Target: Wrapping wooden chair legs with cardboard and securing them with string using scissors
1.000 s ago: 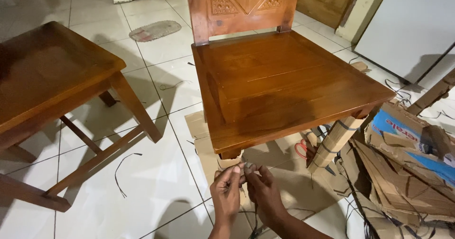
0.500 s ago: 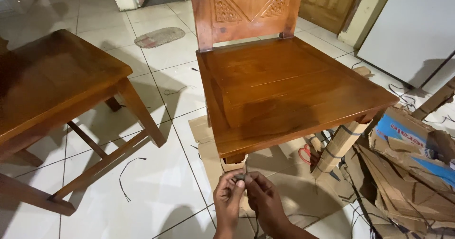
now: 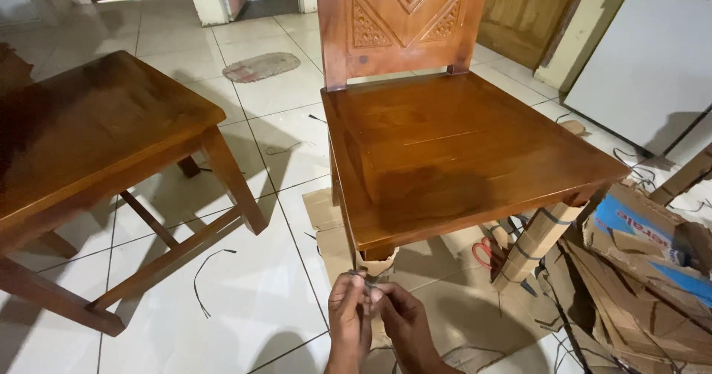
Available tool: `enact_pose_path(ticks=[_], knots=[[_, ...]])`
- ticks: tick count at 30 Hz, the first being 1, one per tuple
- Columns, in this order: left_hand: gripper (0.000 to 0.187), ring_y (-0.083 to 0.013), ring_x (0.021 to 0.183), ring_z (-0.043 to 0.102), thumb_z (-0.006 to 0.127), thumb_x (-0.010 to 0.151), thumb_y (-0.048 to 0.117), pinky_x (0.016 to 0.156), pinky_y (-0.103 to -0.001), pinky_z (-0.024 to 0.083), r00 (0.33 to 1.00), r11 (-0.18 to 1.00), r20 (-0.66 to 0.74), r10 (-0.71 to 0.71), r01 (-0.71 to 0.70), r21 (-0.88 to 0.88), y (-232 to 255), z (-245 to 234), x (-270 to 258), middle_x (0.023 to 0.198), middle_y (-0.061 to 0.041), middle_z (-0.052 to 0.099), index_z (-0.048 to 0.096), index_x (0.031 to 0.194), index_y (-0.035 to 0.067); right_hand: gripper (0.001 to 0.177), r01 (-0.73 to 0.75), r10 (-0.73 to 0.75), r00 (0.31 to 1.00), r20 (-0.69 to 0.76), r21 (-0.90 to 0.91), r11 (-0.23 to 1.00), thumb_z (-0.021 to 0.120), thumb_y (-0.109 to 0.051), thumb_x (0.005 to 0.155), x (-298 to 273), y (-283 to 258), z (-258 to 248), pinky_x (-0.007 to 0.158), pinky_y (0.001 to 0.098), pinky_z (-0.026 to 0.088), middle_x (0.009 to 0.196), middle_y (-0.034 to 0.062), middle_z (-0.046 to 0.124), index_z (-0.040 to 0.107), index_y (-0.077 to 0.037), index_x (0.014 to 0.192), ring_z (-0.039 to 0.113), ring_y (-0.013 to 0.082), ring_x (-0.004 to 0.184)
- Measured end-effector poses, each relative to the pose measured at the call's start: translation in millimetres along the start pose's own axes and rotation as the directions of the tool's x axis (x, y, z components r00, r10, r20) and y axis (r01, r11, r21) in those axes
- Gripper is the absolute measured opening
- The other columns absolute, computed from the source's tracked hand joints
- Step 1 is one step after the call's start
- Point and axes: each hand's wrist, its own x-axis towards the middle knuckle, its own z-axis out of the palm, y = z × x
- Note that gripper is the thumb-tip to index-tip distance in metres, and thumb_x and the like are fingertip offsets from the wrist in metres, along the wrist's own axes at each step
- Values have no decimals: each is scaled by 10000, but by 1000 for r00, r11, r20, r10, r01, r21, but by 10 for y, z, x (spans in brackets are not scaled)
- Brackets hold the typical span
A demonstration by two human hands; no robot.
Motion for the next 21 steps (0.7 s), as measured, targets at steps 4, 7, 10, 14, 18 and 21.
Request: enact_pose_path(ticks=[4,7,10,14,18,21], knots=[[220,-171,472,524,726,927,258,364,-325,397,994,995,-41,-98,96,-30,219,202,15,636,-67,599,664,1022,69,161,-51,37,995,-97,-142,989,732,-166,927,-8,-139,47,684,341,437,786,59,668,722,-18,862,549,179,721],[221,-80,442,278,706,947,275,413,-256,244,993,995,-77,-92,88,-54,159,158,134,532,32,342,658,1036,79,176,-37,29,999,-32,-285,958,686,-194,951,30,-132,-96,669,308,439,809,37,687,750,-34,912,544,131,748],[165,-50,452,298,691,972,206,408,-226,252,994,998,-88,-59,55,-41,189,202,183,643,32,437,689,1040,56,199,-54,45,998,-31,-379,924,706,-190,931,57,-295,-127,805,310,533,901,70,801,805,-23,975,684,151,893],[121,-68,467,321,710,971,247,427,-251,234,993,993,-105,-57,67,97,281,241,205,652,33,516,675,947,134,205,-50,71,997,13,-587,808,708,-234,934,48,-366,-151,618,270,398,736,-7,655,825,-94,1028,525,94,689],[152,-74,480,325,658,997,298,433,-254,169,1000,991,-10,23,-21,131,298,263,342,572,18,456,653,946,155,187,171,-79,984,162,-697,697,677,-287,965,165,-302,-173,504,260,341,625,-53,553,787,-148,1024,397,71,546],[129,-60,561,385,692,981,261,497,-204,284,998,1000,-65,-5,4,-20,229,199,336,744,32,531,658,995,137,125,193,-103,981,164,-800,568,692,-307,952,208,-298,-193,493,276,373,528,-39,491,760,-211,993,386,88,494]])
